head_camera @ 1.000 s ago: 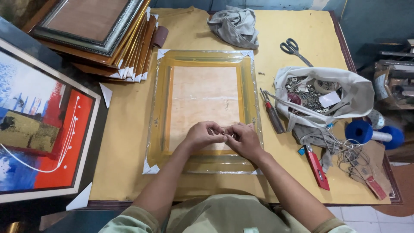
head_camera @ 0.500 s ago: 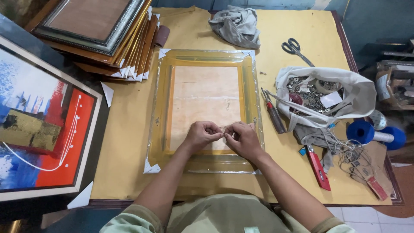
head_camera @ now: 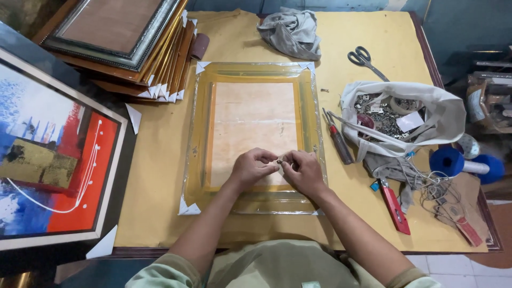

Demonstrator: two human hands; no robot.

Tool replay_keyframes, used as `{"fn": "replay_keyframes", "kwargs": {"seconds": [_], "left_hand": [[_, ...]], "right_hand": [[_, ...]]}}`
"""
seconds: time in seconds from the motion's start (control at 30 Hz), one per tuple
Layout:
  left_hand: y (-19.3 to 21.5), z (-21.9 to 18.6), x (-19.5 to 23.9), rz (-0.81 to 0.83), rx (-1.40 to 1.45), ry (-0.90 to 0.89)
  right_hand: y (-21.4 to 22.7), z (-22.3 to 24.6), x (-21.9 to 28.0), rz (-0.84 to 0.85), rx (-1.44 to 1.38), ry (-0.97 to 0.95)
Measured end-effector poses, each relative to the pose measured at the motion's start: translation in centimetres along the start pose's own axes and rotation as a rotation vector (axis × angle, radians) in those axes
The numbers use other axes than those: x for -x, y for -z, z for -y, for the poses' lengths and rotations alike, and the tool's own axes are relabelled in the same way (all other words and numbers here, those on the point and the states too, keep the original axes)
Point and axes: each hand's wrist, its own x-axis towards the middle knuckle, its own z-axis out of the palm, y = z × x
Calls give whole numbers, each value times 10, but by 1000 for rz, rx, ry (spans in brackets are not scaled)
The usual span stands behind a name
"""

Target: The person is finishing the assembly of a picture frame by inserting and securing metal clips into the back of the frame to hold the artwork and backing in place.

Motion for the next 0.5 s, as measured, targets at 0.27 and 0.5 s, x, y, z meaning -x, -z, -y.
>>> {"fn": "replay_keyframes", "kwargs": {"seconds": [0.27,0.5], "left_hand": [[-6,-1,2,-58,-107,14],[-2,7,1,-88,279,-24]], "right_hand": [[2,4,0,2,-45,35],[9,14,1,-4,-83,47]]}}
